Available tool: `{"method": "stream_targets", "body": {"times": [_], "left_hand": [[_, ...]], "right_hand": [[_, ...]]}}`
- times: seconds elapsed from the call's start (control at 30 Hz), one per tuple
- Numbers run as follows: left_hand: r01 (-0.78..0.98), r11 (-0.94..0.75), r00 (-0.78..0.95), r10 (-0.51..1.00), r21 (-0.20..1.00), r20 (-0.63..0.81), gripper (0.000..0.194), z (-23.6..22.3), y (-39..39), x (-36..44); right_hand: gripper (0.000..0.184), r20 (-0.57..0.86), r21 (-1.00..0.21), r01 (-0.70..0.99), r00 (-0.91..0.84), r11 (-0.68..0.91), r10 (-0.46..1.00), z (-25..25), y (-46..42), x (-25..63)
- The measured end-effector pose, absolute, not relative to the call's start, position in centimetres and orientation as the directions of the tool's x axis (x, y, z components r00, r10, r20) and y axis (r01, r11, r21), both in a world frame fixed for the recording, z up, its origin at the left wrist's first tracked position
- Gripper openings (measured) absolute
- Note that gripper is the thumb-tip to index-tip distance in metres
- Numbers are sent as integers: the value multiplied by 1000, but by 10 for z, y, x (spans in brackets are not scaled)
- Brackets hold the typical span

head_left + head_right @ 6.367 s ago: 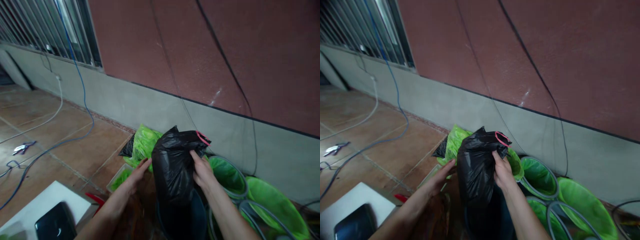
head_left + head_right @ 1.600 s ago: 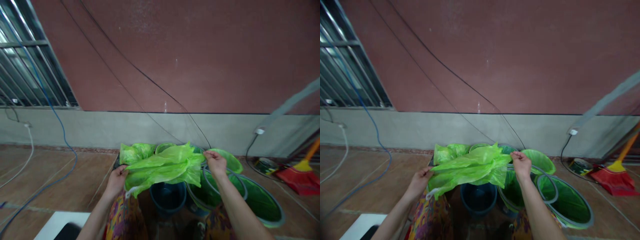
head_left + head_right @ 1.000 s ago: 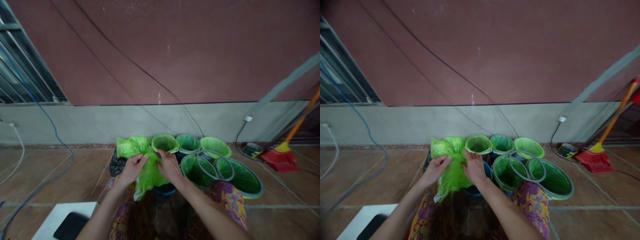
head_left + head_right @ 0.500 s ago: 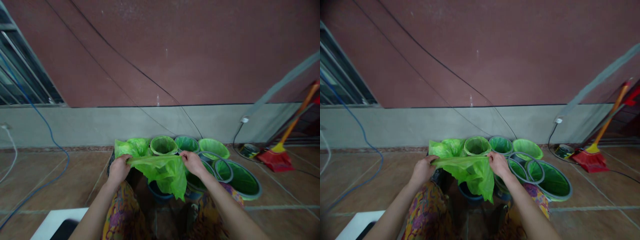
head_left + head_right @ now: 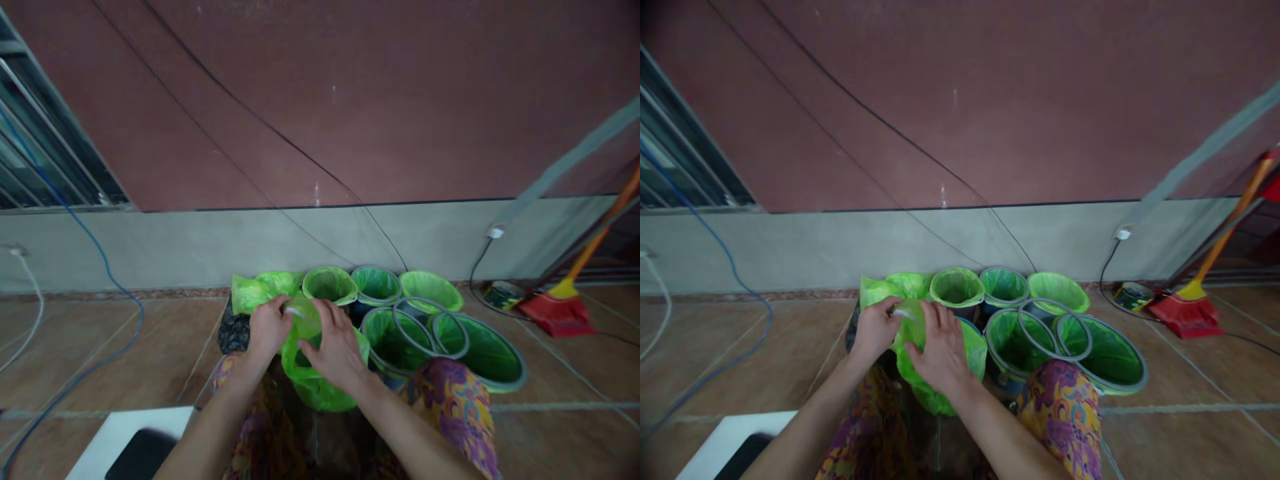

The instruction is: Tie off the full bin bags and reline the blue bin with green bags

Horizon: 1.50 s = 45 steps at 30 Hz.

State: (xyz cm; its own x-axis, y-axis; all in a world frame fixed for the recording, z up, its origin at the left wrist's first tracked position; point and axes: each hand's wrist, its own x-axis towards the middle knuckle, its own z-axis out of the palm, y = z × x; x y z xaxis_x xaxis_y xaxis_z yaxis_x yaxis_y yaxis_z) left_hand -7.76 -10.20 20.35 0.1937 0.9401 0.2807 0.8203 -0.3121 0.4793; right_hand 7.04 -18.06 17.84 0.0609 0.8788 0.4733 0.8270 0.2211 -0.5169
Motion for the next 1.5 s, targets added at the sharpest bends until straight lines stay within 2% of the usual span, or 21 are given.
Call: {"method": "stream_targets", "body": {"times": [0.13, 0.27, 0.37, 0.53, 0.63, 0.7, 0.77, 0.83, 0.93, 1.0, 1.07, 1.1, 1.17, 1.23, 1.27, 1.33, 1.37, 1.5], "left_hand": [[858, -333, 239, 933, 392, 269, 35, 210, -109, -61], [915, -281, 196, 936, 288, 291, 36, 206, -97, -69], [941, -240, 155, 933, 239, 326, 37, 197, -85, -84], [944, -246, 132, 892, 220, 432, 36, 184, -71, -111], [884, -318, 129, 870, 342, 475, 33, 176, -61, -122], [770, -342, 75, 887, 539, 455, 31, 169, -55, -124], [555, -312, 0, 927, 771, 376, 28, 162, -50, -122], [303, -239, -40, 964, 923, 262, 26, 158, -49, -118], [98, -147, -47, 987, 984, 152, 23, 158, -51, -111], [106, -148, -49, 987, 983, 154, 19, 162, -52, -109], [205, -174, -49, 981, 963, 188, 14, 167, -51, -111], [270, -195, -45, 976, 943, 215, 12, 169, -49, -113], [398, -257, -17, 958, 881, 287, 14, 170, -47, -117], [494, -310, 16, 937, 812, 348, 17, 166, -45, -120], [534, -319, 31, 933, 783, 359, 17, 163, -45, -120], [596, -304, 69, 941, 743, 330, 14, 154, -48, -118], [616, -299, 101, 948, 729, 303, 13, 150, -50, -117], [637, -380, 299, 924, 671, 239, 14, 137, -59, -111]], "right_hand": [[66, 408, -415, 910, 204, -18, 890, 153, -159, 76], [59, 416, -319, 941, 245, -112, 876, 139, -153, 118], [51, 418, -332, 934, 268, -129, 868, 140, -160, 147], [45, 370, -442, 874, 382, -202, 847, 150, -166, 188], [35, 296, -527, 815, 441, -240, 847, 157, -163, 208], [29, 250, -576, 775, 469, -259, 847, 159, -161, 218], [26, 226, -592, 757, 487, -278, 844, 161, -160, 224], [27, 225, -559, 775, 484, -295, 846, 162, -161, 226], [30, 234, -462, 838, 430, -290, 872, 163, -163, 223], [30, 233, -429, 862, 395, -271, 888, 164, -164, 220], [28, 234, -470, 847, 391, -248, 890, 166, -163, 219], [26, 231, -528, 817, 402, -232, 886, 167, -162, 218], [23, 170, -731, 655, 449, -193, 877, 170, -160, 217], [18, 16, -936, 316, 478, -155, 878, 172, -159, 215], [15, -69, -983, 117, 469, -139, 880, 173, -158, 214], [13, -185, -975, -193, 438, -110, 880, 174, -158, 213], [13, -214, -955, -280, 430, -95, 877, 175, -158, 212], [9, -258, -921, -383, 457, -73, 851, 175, -159, 215]]}}
